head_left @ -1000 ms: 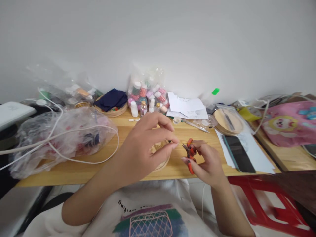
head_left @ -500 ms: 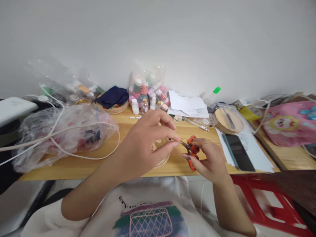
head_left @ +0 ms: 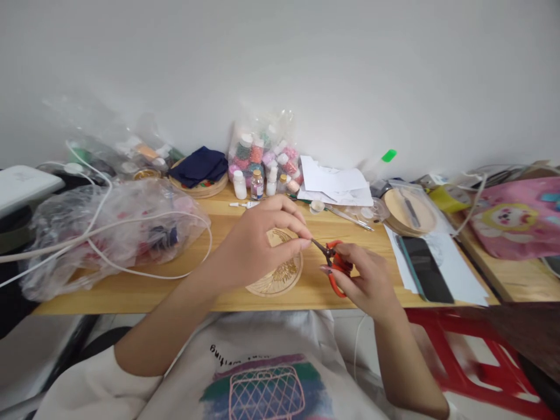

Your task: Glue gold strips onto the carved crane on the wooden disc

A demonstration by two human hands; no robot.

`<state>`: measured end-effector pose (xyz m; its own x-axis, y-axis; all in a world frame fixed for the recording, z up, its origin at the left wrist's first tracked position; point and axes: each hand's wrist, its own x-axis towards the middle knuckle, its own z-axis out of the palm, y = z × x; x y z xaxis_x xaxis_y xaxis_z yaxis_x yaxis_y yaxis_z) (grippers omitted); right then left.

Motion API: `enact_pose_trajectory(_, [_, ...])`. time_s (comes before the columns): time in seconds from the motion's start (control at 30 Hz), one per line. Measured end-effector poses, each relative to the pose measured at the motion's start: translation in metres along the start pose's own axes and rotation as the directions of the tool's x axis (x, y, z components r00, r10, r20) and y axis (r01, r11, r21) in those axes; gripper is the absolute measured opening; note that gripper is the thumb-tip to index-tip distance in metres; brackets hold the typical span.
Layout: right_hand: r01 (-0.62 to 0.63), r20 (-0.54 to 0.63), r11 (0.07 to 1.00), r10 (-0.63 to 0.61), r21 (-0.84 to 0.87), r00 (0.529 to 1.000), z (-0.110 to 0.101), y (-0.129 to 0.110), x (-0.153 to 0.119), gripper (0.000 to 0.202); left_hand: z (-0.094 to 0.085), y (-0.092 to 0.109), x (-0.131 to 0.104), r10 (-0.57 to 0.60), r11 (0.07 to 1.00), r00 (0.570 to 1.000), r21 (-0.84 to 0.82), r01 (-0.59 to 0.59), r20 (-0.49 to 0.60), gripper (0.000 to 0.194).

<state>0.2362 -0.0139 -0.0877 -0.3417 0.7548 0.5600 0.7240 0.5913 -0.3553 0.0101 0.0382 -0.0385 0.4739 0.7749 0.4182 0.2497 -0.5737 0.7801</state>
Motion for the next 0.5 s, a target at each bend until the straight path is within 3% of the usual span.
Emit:
enact_pose_trajectory(0.13, [-0.162,0.116,0.983,0.151,0.086,0.982,0.008,0.012,-0.003,0.012,0.008,-0.014,0.012,-0.178,0.981,0.984,-0.066,0.18,0.029,0.006])
enact_pose_trajectory(0.2, [-0.31,0.202,0.937,0.276,0.162,0.94,0.014,0.02,-0.005,0.015,0.014,-0.025,0.023,-0.317,0.941,0.944,-0.095,0.326,0.094,0.007])
enact_pose_trajectory(0.27, [-0.473,0.283,0.839,0.401,0.268,0.871,0.02,0.029,-0.006,0.021,0.022,-0.039,0.039,-0.448,0.875,0.874,-0.112,0.472,0.185,0.008])
enact_pose_trajectory(0.37, [-0.69,0.409,0.568,0.557,0.448,0.723,0.029,0.041,-0.007,0.035,0.036,-0.06,0.063,-0.51,0.821,0.801,-0.101,0.562,0.312,0.007])
enact_pose_trajectory(0.43, [-0.761,0.472,0.42,0.605,0.495,0.641,0.031,0.048,-0.008,0.044,0.045,-0.071,0.078,-0.538,0.785,0.749,-0.093,0.612,0.387,0.007])
enact_pose_trajectory(0.5, [-0.791,0.508,0.357,0.62,0.496,0.598,0.031,0.053,-0.009,0.048,0.053,-0.079,0.091,-0.57,0.749,0.694,-0.07,0.659,0.439,0.01])
